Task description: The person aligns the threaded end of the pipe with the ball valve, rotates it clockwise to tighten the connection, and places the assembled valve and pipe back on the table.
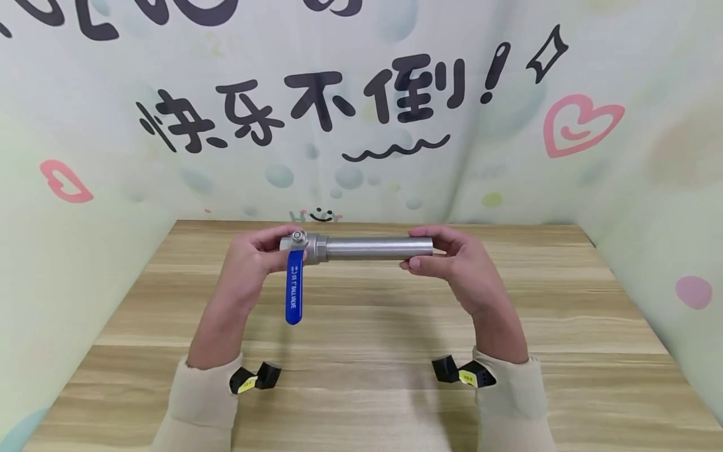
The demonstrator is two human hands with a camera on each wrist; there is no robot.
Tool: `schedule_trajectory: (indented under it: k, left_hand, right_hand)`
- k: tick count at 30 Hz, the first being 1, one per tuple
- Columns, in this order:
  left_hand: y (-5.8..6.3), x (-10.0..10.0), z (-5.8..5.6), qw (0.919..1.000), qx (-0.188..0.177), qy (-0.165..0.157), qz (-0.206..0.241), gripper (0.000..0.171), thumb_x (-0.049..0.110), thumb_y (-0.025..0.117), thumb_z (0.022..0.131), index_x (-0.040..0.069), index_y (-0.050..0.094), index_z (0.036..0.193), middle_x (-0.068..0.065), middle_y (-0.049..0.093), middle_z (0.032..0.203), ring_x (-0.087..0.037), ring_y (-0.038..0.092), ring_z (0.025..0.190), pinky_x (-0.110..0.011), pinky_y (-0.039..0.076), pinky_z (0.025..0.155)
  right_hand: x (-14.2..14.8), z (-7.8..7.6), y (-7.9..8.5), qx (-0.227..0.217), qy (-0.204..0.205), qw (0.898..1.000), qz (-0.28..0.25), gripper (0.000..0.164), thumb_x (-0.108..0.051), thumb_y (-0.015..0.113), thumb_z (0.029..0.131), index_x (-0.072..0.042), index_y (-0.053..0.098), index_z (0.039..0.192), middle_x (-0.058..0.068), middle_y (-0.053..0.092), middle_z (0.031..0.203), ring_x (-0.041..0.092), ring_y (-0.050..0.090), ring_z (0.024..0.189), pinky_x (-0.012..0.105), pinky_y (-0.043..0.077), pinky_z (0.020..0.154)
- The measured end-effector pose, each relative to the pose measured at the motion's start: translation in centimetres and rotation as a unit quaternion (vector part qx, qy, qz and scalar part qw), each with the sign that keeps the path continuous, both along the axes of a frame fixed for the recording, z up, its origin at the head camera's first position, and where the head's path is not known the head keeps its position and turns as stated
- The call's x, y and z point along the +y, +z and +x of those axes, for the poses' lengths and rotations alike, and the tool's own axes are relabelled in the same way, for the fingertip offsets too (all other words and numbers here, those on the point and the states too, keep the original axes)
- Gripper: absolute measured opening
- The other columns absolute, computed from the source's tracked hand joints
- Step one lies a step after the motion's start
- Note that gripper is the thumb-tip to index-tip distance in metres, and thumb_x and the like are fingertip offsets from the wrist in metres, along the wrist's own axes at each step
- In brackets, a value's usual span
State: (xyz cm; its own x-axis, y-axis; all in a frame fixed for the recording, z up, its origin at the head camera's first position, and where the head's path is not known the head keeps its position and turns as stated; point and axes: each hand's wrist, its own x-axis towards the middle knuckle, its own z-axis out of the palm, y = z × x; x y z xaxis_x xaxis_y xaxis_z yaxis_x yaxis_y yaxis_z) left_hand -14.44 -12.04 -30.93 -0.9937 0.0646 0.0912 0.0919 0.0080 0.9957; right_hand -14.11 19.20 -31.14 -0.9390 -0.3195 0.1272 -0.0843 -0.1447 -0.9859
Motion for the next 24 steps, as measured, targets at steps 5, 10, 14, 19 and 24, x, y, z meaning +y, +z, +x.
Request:
schedule_trajectory:
  k: [5, 10, 14, 19, 24]
  left_hand:
    - [0.11, -0.05, -0.03, 1.0, 0.003, -0.001, -0.005, 0.028, -0.009, 0.063, 0.084, -0.003, 0.07, 0.111, -0.013, 0.063, 0.097, -0.022, 0.061, 0.08, -0.032, 0.06, 0.072]
    - [0.21, -0.03, 0.13, 1.0, 0.0, 0.0, -0.005, 0.028, -0.008, 0.063, 0.083, -0.002, 0.07, 0.11, -0.012, 0.064, 0.096, -0.022, 0.061, 0.08, -0.032, 0.06, 0.072]
    - [0.14, -0.07, 0.16, 1.0, -0.003, -0.001, -0.007, 0.028, -0.008, 0.063, 0.084, -0.003, 0.07, 0.11, -0.012, 0.064, 0.096, -0.022, 0.061, 0.08, -0.031, 0.06, 0.072]
    - [0.24, -0.09, 0.26, 1.0, 0.0, -0.002, -0.005, 0.028, -0.008, 0.064, 0.084, -0.002, 0.07, 0.11, -0.012, 0.064, 0.096, -0.022, 0.06, 0.08, -0.032, 0.06, 0.071]
    - [0.25, -0.08, 0.26, 1.0, 0.003, -0.004, -0.002, 0.027, -0.008, 0.064, 0.083, -0.003, 0.07, 0.109, -0.013, 0.064, 0.096, -0.022, 0.061, 0.079, -0.032, 0.06, 0.071]
  right_hand:
    - [-0.01, 0.08, 0.22, 0.002, -0.004, 1.0, 0.011, 0.035, 0.011, 0.066, 0.084, -0.003, 0.066, 0.117, 0.012, 0.064, 0.102, 0.022, 0.072, 0.083, 0.032, 0.059, 0.081]
    - [-0.01, 0.22, 0.39, 0.001, -0.004, 1.0, 0.007, 0.031, 0.009, 0.065, 0.086, -0.001, 0.066, 0.116, 0.012, 0.065, 0.101, 0.023, 0.072, 0.083, 0.033, 0.058, 0.082]
    - [-0.09, 0.26, 0.47, 0.002, 0.001, 1.0, 0.002, 0.028, 0.008, 0.063, 0.088, -0.004, 0.068, 0.112, 0.011, 0.066, 0.1, 0.024, 0.072, 0.084, 0.034, 0.058, 0.083]
    - [-0.18, 0.23, 0.52, 0.003, -0.002, 1.0, 0.008, 0.023, 0.004, 0.063, 0.09, -0.002, 0.068, 0.112, 0.01, 0.065, 0.101, 0.024, 0.073, 0.084, 0.033, 0.058, 0.083]
    - [-0.21, 0.23, 0.49, 0.0, -0.005, 1.0, 0.019, 0.019, 0.0, 0.062, 0.092, 0.001, 0.067, 0.11, 0.01, 0.065, 0.1, 0.024, 0.072, 0.084, 0.034, 0.058, 0.083]
